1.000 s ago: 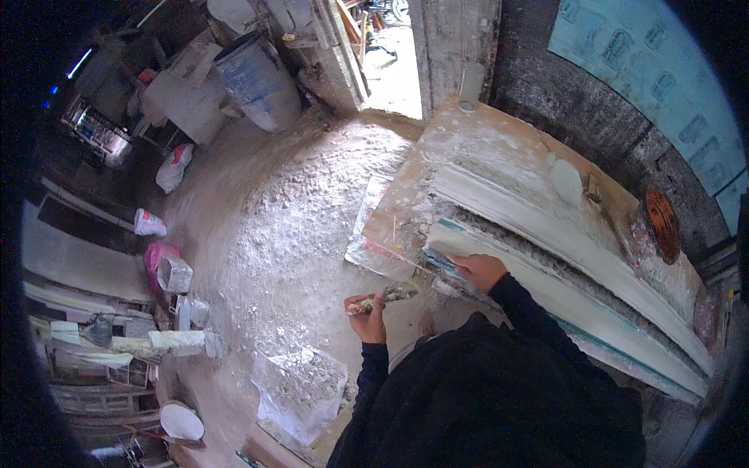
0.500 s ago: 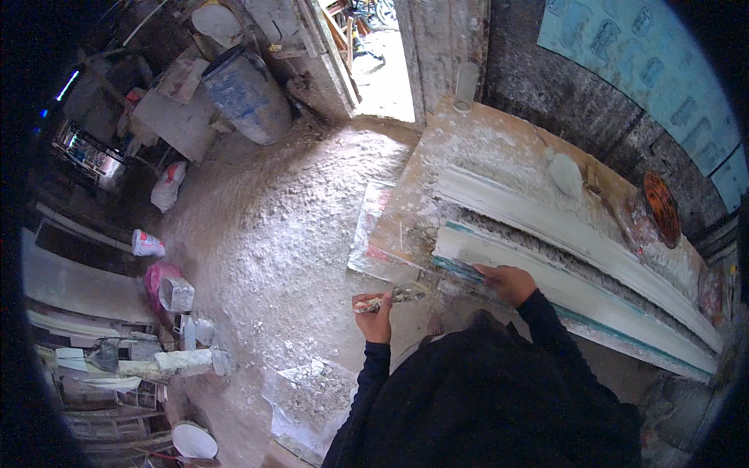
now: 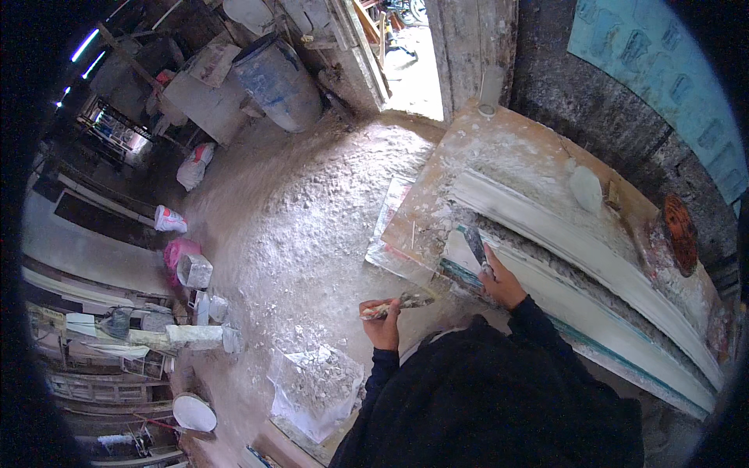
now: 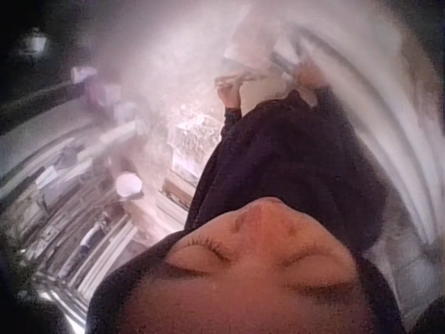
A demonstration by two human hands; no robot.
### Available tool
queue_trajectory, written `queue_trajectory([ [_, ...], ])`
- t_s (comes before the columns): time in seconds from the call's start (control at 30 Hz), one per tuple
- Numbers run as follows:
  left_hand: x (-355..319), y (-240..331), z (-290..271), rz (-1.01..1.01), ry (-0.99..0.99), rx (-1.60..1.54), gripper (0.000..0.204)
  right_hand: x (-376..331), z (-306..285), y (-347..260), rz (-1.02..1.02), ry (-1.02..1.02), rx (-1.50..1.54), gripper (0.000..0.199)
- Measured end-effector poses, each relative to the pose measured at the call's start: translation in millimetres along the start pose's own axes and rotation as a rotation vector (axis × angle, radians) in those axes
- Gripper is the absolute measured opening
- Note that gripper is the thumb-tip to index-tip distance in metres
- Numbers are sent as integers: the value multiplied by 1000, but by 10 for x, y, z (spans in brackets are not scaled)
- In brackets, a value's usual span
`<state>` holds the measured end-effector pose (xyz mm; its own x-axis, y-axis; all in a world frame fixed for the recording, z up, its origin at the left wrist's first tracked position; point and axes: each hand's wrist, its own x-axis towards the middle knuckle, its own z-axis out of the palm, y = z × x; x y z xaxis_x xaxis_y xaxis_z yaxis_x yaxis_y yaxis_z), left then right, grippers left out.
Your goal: The person applies a white putty-like substance to the edge of a long white molding piece using a putty knife. They repeatedly smooth the material along the length of the molding, occasionally adding more putty from a container.
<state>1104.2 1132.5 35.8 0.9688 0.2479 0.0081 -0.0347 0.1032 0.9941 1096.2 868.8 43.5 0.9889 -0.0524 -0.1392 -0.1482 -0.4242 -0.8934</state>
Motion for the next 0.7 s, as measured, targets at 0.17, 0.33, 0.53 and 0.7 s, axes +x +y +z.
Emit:
queue_trajectory([
  [0.17, 78, -29, 38, -71, 20, -39, 33, -180, 12, -154, -67, -118, -58, 62],
  [0.33, 484, -84, 165, -1, -143, 45, 33, -148, 196, -174, 74, -68, -115, 62],
  [0.53, 1253, -154, 215, 19, -392, 18, 34, -156, 265, -669, 334, -72, -57, 56],
  [0.7, 1874, -87, 245, 55, -691, 93, 33, -199, 633, -931, 471, 155, -149, 58],
])
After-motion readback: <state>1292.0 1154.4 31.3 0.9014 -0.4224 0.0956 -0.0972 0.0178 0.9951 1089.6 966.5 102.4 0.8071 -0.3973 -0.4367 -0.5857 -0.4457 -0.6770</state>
